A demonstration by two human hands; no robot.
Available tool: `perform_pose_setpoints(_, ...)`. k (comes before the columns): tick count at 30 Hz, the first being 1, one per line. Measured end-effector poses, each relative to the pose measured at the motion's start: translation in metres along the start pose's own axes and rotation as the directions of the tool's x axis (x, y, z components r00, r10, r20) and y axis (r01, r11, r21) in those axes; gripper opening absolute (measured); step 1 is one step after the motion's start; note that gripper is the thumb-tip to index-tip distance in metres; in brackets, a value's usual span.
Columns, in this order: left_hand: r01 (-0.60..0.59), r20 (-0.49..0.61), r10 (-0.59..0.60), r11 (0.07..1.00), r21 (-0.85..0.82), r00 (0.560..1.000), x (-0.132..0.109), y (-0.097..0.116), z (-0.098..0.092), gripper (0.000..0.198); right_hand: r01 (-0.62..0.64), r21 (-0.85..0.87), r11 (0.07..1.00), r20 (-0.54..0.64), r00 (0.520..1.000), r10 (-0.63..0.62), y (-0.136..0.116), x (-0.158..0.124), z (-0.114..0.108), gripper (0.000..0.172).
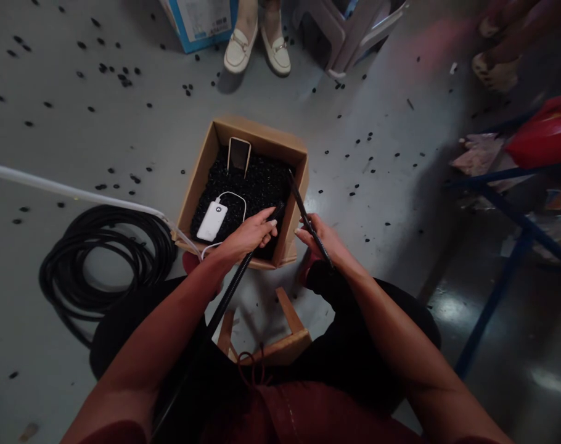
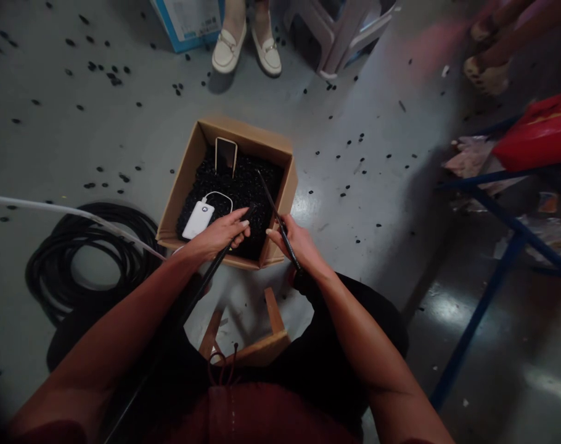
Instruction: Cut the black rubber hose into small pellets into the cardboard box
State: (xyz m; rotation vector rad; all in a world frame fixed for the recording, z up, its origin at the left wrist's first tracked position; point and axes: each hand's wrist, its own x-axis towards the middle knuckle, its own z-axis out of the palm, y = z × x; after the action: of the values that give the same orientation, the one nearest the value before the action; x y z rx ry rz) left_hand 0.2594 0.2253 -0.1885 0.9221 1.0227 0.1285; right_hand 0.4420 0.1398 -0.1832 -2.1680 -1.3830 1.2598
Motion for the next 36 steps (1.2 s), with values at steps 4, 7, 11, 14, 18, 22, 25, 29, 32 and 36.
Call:
perform_pose_setpoints(4, -0.078, -0.04, 0.084, 0.987, 0.141, 0.996, 0.001, -0.001, -0.003, 0.042, 0.054, 0.049, 0.997, 0.007, 0.998, -0.055, 0.002, 0.0, 0.003, 0.049)
perform_pose_setpoints(7, -0.143, -0.103, 0.18, 0.946, 0.29, 0.978, 0.003, -0.002, -0.005, 0.037, 0.064, 0.037, 0.997, 0.034, 0.997, -0.065, 0.004, -0.001, 0.004, 0.052)
perform_pose_setpoints(11, -0.133, -0.166, 0.233, 0.878, 0.46, 0.958, 0.005, -0.003, -0.006, 0.028, 0.089, 0.013, 0.996, 0.083, 0.992, -0.09, 0.004, -0.002, 0.006, 0.057)
perform_pose_setpoints(14, -0.109, -0.193, 0.24, 0.848, 0.518, 0.951, 0.006, -0.003, -0.005, 0.031, 0.089, -0.013, 0.996, 0.126, 0.988, -0.086, 0.004, -0.003, 0.006, 0.059)
perform_pose_setpoints(18, -0.138, -0.183, 0.264, 0.848, 0.512, 0.947, 0.006, -0.004, -0.004, 0.027, 0.091, -0.044, 0.995, 0.15, 0.985, -0.083, 0.003, -0.003, 0.007, 0.059)
perform_pose_setpoints(22, -0.184, -0.134, 0.289, 0.839, 0.512, 0.948, 0.007, -0.005, -0.004, 0.024, 0.111, -0.059, 0.992, 0.178, 0.979, -0.099, 0.002, -0.003, 0.008, 0.057)
perform_pose_setpoints(25, -0.197, -0.089, 0.286, 0.824, 0.532, 0.954, 0.007, -0.004, -0.004, 0.024, 0.109, -0.06, 0.992, 0.192, 0.977, -0.095, 0.0, -0.004, 0.007, 0.056)
perform_pose_setpoints(29, -0.19, -0.059, 0.27, 0.8, 0.569, 0.961, 0.005, -0.001, -0.004, 0.022, 0.102, -0.043, 0.994, 0.21, 0.973, -0.091, 0.001, -0.006, 0.007, 0.055)
perform_pose_setpoints(32, -0.186, -0.041, 0.259, 0.784, 0.592, 0.965, 0.002, 0.003, -0.004, 0.022, 0.111, -0.036, 0.993, 0.214, 0.972, -0.101, 0.002, -0.006, 0.007, 0.052)
perform_pose_setpoints(36, -0.175, -0.028, 0.247, 0.759, 0.626, 0.969, 0.0, 0.005, -0.004, 0.023, 0.109, -0.077, 0.991, 0.19, 0.977, -0.092, 0.002, -0.005, 0.009, 0.041)
